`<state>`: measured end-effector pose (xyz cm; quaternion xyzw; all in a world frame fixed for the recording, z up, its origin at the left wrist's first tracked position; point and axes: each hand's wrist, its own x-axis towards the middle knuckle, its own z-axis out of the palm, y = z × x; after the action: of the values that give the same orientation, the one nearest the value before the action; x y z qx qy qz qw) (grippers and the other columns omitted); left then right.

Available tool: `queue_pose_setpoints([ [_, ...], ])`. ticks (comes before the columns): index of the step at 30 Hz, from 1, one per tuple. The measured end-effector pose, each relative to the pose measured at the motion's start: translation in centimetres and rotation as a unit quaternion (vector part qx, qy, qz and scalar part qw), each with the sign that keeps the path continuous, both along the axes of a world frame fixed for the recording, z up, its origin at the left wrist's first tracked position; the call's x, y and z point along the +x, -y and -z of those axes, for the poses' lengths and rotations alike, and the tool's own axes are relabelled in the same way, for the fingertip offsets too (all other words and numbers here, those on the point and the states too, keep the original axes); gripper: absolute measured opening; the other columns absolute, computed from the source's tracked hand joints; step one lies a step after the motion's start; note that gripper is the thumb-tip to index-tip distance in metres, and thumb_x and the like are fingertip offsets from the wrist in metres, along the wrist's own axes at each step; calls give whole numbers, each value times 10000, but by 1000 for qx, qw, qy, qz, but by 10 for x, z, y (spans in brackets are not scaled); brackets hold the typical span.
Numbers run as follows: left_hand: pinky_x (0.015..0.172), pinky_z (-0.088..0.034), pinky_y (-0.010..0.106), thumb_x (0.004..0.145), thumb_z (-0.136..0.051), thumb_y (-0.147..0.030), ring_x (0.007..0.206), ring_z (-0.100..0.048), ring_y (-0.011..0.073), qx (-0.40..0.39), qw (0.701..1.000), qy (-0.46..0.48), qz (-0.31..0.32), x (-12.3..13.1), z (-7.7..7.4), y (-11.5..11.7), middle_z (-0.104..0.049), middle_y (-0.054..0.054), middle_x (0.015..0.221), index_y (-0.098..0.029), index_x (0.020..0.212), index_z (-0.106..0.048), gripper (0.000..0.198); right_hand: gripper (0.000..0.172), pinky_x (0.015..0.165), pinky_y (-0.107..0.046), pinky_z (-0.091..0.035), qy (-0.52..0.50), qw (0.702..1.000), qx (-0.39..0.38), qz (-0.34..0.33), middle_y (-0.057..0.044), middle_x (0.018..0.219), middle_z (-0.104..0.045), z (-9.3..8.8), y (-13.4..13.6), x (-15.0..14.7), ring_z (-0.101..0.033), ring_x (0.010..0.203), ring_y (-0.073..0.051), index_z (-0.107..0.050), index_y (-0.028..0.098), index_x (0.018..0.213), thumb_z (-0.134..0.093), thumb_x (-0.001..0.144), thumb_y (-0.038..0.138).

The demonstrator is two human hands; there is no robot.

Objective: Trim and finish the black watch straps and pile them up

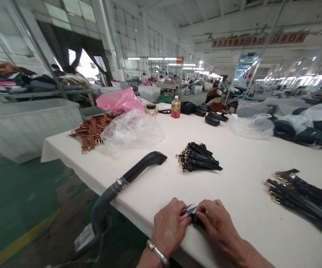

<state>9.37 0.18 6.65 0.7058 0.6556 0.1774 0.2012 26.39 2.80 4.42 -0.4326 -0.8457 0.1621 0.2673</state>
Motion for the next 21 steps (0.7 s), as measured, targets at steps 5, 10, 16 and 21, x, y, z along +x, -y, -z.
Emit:
queue_pose_setpoints([
  [5,631,-354,209,753,-508,-304,735,-542,110,-21,998,36,35,-14,-8,1,-627,-48,841,-278,909,-591,179,173,634,-278,-304,32,998,48,17,19,656,-558,11,-6,-3,-474,596,-132,-476,201,732,-411,886,247],
  [10,655,-357,212,774,-478,-262,743,-547,121,-26,995,41,83,-31,-15,10,-630,-63,815,-327,916,-592,193,150,629,-280,-306,41,998,23,35,16,675,-570,9,-5,-4,-467,602,-140,-480,205,752,-418,883,245],
  [16,620,-340,224,852,-390,-316,733,-563,123,-4,990,-33,136,-30,-23,12,-600,-49,786,-348,873,-582,196,161,615,-272,-313,37,998,18,42,16,659,-563,8,-4,-4,-470,607,-146,-478,209,736,-424,881,253],
  [21,600,-337,239,873,-342,-365,719,-570,133,-6,986,-81,148,-27,-23,8,-602,-35,792,-340,904,-571,233,162,617,-270,-319,31,999,23,37,14,661,-560,8,-4,-4,-476,610,-142,-475,208,735,-418,883,243],
])
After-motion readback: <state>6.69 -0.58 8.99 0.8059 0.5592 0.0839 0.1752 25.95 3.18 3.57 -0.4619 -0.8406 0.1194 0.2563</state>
